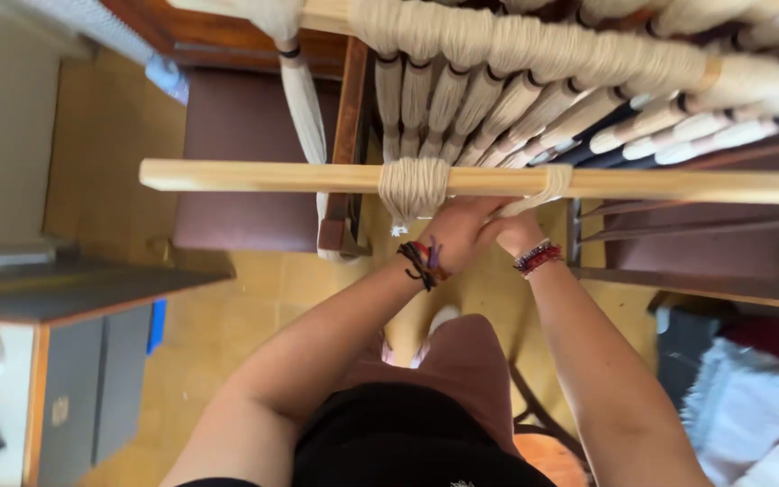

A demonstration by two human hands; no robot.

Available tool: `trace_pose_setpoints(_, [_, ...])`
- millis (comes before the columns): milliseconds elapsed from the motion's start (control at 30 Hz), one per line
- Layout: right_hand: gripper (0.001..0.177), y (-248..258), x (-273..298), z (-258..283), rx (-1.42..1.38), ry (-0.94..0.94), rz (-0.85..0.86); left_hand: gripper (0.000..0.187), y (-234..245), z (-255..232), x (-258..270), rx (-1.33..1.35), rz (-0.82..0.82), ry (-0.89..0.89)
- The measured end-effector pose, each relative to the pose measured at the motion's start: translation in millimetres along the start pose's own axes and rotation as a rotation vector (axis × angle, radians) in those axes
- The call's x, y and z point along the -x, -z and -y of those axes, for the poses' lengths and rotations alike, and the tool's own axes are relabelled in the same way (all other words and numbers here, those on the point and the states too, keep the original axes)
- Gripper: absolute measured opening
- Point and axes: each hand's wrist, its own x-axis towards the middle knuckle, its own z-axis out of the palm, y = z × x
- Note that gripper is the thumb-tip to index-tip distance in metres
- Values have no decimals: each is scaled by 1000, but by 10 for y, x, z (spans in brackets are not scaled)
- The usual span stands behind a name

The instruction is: Measuring and cutting string to weave onto a wooden furniture frame.

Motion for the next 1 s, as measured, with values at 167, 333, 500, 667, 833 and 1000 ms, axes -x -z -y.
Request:
trace_pose_setpoints(167, [46, -518, -152, -496, -37, -42, -157, 35, -172, 368, -23, -88, -14, -141])
trace_pose_setpoints(333, [43, -1130, -350, -981, -40, -39, -263, 36, -884, 1480, 60, -127, 6, -141])
trace_pose_setpoints(500, [41, -1756, -618, -1467, -41, -19, -321, 35, -1262, 2264, 69, -134, 53, -109])
trace_pose_setpoints(667, [36, -2462, -774, -2177, -37, -38, -362, 35, -1889, 3205, 170, -168, 102, 26])
trace_pose_setpoints(833, [42, -3058, -1005, -2827, -31, -125, -300, 39, -2362, 3852, 313, -290, 97, 33])
trace_pose_setpoints(1000, [26, -3233, -946, -3105, -130, -97, -291, 42, -2473, 4007, 400, -269, 166, 113])
